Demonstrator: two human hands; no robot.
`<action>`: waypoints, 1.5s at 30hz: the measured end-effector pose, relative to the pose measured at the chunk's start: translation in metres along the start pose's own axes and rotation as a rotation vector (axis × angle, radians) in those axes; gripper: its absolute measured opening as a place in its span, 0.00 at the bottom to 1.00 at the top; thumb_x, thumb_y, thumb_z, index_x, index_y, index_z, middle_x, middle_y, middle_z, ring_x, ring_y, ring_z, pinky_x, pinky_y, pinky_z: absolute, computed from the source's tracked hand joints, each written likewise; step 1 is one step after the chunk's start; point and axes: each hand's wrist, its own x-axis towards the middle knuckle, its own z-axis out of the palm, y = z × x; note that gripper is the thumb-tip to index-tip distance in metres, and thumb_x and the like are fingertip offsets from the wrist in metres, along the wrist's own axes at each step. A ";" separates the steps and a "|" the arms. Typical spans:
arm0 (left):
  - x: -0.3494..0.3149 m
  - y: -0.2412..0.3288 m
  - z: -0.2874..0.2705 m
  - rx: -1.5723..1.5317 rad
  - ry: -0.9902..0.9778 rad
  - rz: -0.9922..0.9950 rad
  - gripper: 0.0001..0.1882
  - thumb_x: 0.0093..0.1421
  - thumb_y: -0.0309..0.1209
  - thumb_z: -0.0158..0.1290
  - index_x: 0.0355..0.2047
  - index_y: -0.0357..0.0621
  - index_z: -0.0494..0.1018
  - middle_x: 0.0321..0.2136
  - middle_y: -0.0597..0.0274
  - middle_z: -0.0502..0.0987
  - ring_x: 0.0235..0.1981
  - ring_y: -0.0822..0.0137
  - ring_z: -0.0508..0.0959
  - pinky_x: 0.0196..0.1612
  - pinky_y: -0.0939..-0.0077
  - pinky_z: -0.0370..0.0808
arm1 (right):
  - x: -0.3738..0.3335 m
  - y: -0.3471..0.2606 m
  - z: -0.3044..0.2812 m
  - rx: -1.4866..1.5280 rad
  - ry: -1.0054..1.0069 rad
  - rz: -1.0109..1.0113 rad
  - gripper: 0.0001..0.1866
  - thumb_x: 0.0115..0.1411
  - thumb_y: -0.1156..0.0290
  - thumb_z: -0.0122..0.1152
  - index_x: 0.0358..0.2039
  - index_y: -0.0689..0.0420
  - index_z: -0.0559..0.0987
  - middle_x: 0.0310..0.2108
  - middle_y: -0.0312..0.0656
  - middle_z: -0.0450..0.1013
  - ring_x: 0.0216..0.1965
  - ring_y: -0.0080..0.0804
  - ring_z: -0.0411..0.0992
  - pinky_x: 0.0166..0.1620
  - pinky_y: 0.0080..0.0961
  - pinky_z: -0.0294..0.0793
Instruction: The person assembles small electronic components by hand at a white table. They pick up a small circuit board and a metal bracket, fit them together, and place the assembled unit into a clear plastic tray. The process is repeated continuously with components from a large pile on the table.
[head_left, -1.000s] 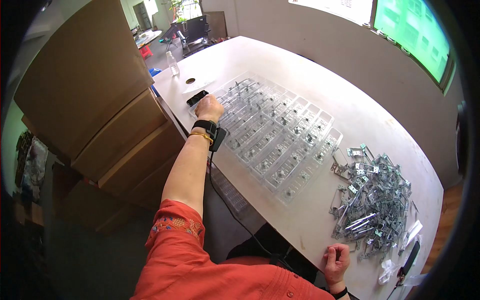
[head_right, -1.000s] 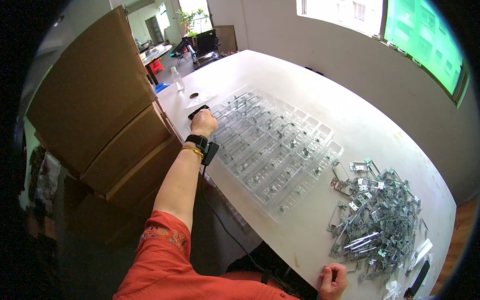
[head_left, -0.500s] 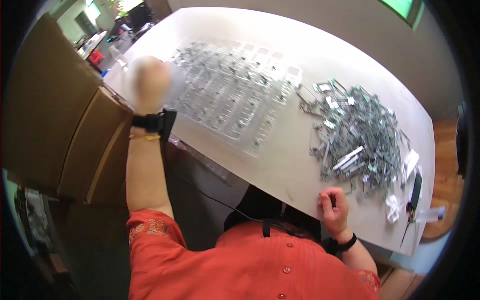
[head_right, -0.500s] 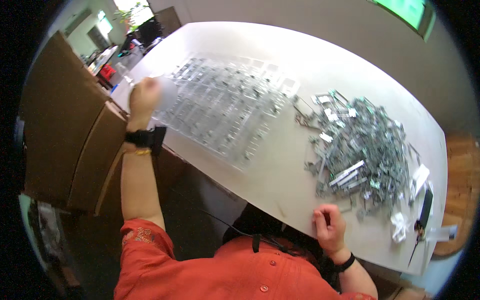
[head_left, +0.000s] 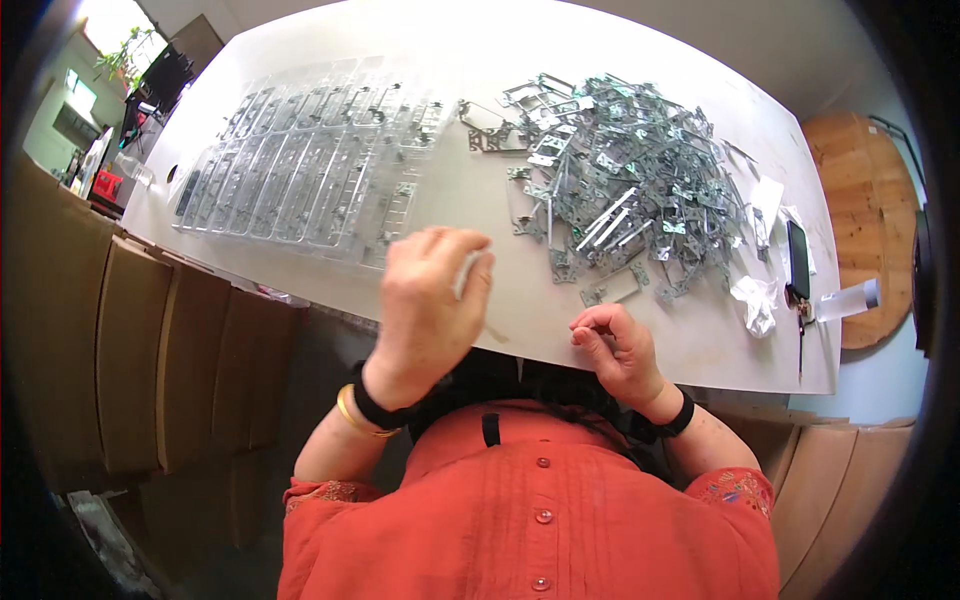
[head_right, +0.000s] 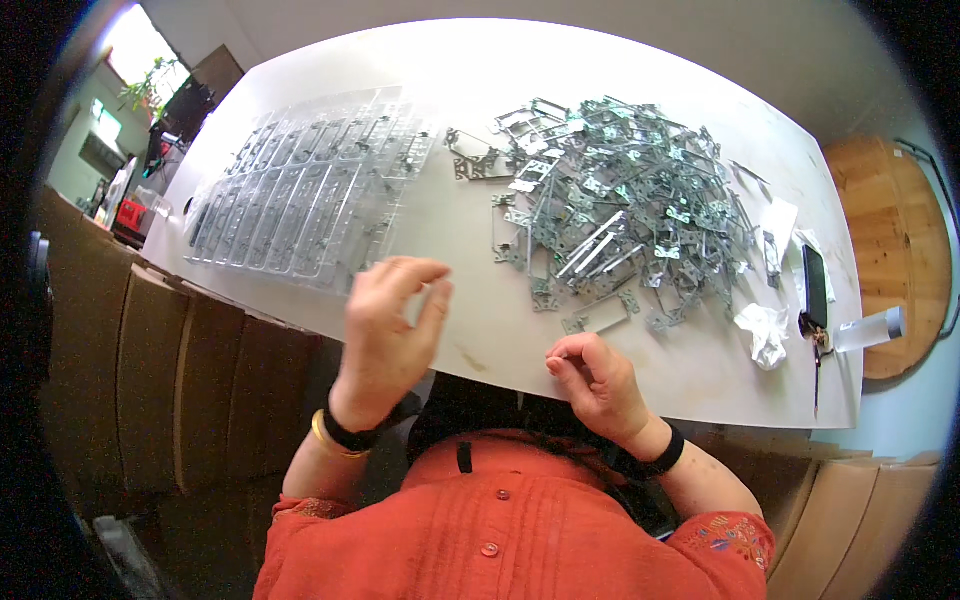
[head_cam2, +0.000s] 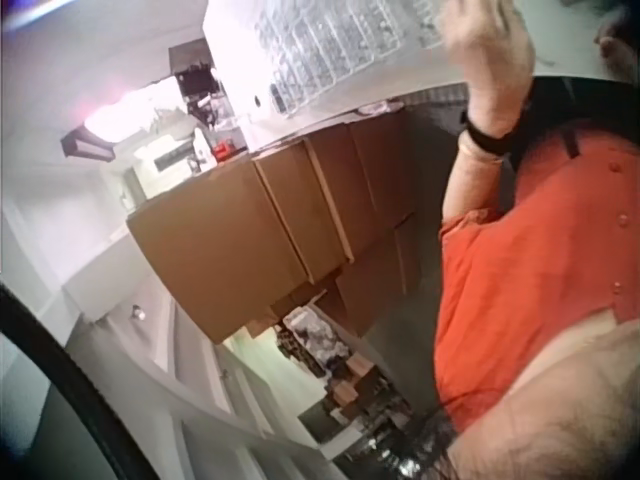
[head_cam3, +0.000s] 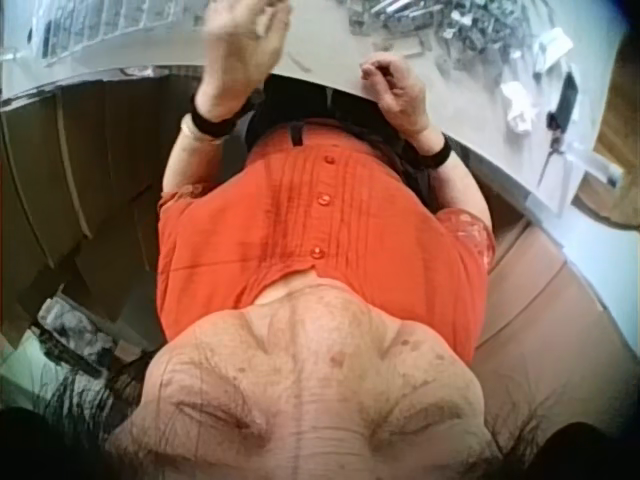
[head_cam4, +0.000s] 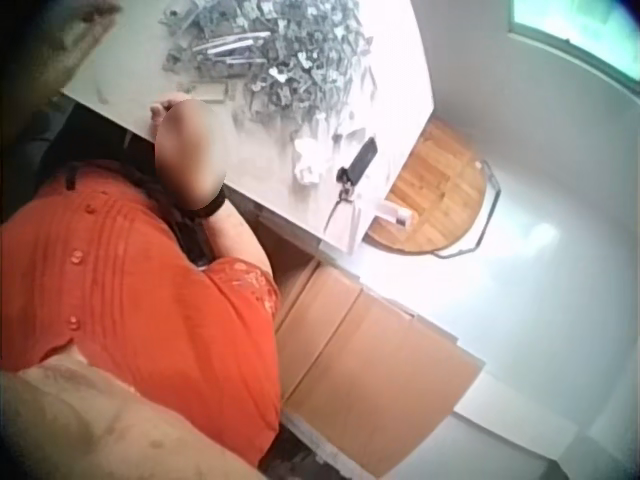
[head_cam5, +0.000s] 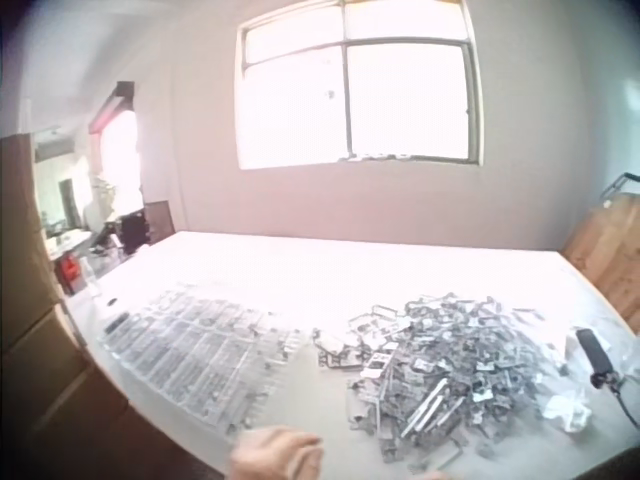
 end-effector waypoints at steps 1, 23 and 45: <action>-0.005 0.004 0.014 -0.038 -0.026 0.007 0.07 0.64 0.25 0.64 0.42 0.41 0.83 0.39 0.53 0.84 0.42 0.52 0.82 0.50 0.59 0.76 | -0.003 -0.002 -0.005 -0.039 0.003 -0.015 0.05 0.74 0.74 0.66 0.45 0.58 0.78 0.34 0.34 0.77 0.32 0.19 0.74 0.36 0.20 0.75; -0.023 0.038 0.124 -0.097 -0.463 0.227 0.19 0.60 0.25 0.64 0.50 0.37 0.73 0.49 0.47 0.79 0.51 0.45 0.78 0.56 0.56 0.76 | -0.035 0.007 -0.064 0.137 0.219 0.249 0.07 0.76 0.71 0.64 0.46 0.59 0.77 0.39 0.35 0.80 0.35 0.19 0.80 0.40 0.20 0.81; -0.072 0.013 0.075 -0.087 -0.448 0.367 0.18 0.60 0.29 0.59 0.51 0.38 0.76 0.55 0.44 0.75 0.57 0.45 0.77 0.62 0.51 0.74 | -0.018 -0.001 -0.048 0.104 0.204 0.278 0.04 0.77 0.73 0.61 0.48 0.58 0.77 0.44 0.36 0.81 0.36 0.19 0.79 0.41 0.18 0.79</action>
